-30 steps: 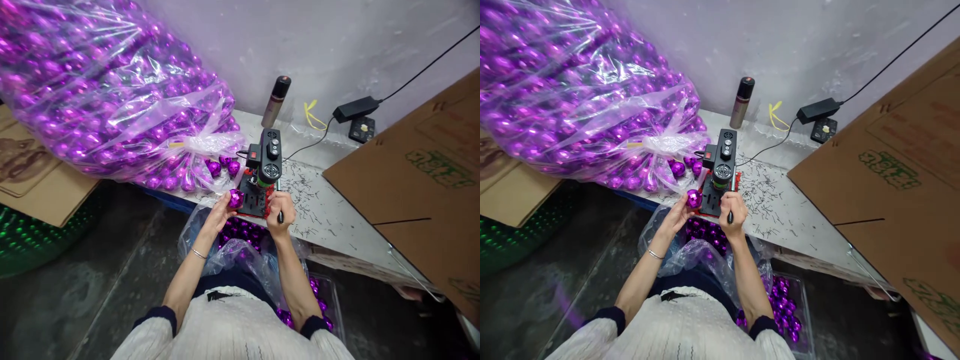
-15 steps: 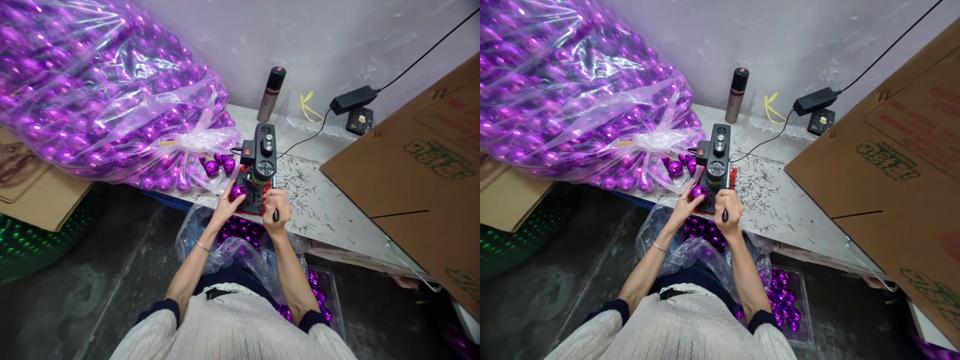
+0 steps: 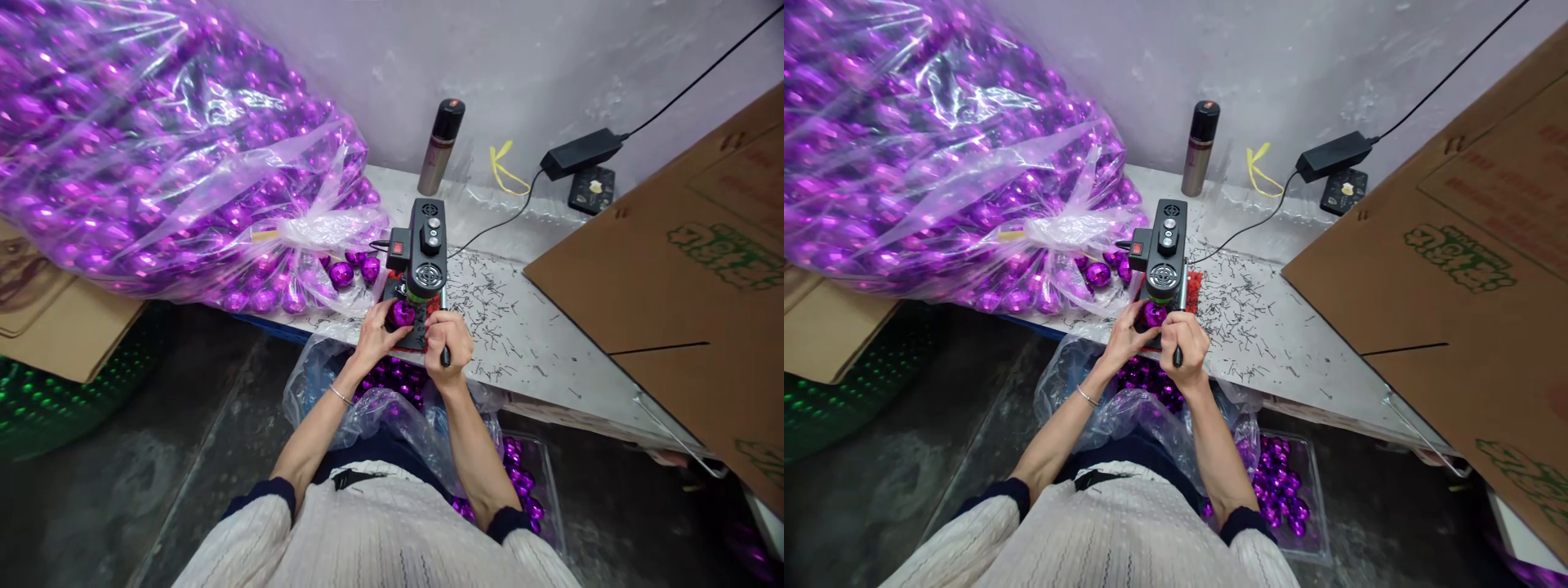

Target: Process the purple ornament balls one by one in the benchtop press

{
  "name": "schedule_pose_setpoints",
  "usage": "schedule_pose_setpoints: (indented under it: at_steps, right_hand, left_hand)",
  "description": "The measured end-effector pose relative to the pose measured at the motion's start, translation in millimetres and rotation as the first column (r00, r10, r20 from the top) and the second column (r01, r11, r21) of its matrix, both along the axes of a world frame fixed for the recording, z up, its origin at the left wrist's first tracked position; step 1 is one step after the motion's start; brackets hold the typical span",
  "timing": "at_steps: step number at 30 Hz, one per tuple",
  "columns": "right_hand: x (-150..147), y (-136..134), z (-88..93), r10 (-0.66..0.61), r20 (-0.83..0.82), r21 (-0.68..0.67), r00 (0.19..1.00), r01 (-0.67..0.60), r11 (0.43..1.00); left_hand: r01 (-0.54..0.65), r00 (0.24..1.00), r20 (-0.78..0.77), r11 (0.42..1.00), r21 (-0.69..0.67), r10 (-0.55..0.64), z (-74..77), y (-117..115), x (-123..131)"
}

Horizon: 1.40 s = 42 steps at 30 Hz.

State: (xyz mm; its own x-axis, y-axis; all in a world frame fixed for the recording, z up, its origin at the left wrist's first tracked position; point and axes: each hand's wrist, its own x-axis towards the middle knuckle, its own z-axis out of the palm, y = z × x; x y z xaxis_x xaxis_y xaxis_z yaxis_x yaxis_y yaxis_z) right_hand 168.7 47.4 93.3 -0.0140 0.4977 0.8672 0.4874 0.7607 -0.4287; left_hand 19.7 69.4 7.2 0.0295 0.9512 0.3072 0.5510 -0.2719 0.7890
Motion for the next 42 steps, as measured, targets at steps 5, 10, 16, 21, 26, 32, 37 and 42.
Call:
schedule_pose_setpoints:
  at_steps: [5, 10, 16, 21, 26, 32, 37, 42]
  right_hand:
    - [1, -1, 2.2, 0.009, 0.001, -0.012, 1.0, -0.009, 1.0]
    - [2, -1, 3.0, -0.014, 0.03, -0.005, 0.999, 0.014, 1.0]
    - [1, -2, 6.9, -0.023, 0.005, -0.018, 1.0, 0.023, 1.0]
    - [-2, -3, 17.9, -0.045, -0.057, -0.083, 0.997, 0.041, 0.996]
    - [1, -4, 20.4, -0.035, -0.055, -0.108, 0.998, 0.028, 0.994]
    - [2, -5, 5.9, -0.051, -0.036, -0.079, 0.998, 0.048, 0.996]
    - [0, -4, -13.4, -0.052, -0.055, -0.032, 0.997, 0.05, 0.998]
    - [-2, -3, -28.6, -0.063, -0.113, -0.053, 0.992, 0.057, 0.997]
  left_hand:
    - [0.006, 0.998, -0.065, 1.0, 0.0, -0.006, 3.5, -1, 2]
    - [-0.016, 0.997, -0.076, 0.999, -0.041, 0.012, 5.4, 0, 1]
    - [-0.034, 0.997, -0.064, 0.998, -0.051, 0.031, 2.9, -1, -2]
    - [-0.004, 0.998, -0.069, 1.0, -0.021, 0.002, -1.6, 3, 5]
    - [0.017, 0.999, 0.036, 0.999, 0.036, -0.018, -15.9, 7, 13]
    - [0.023, 0.999, 0.036, 0.999, 0.039, -0.025, -27.1, 6, 11]
    - [0.019, 1.0, 0.019, 1.0, 0.017, -0.019, -25.7, 5, 10]
    - [0.029, 0.999, 0.017, 1.0, 0.009, -0.029, -23.3, 4, 11]
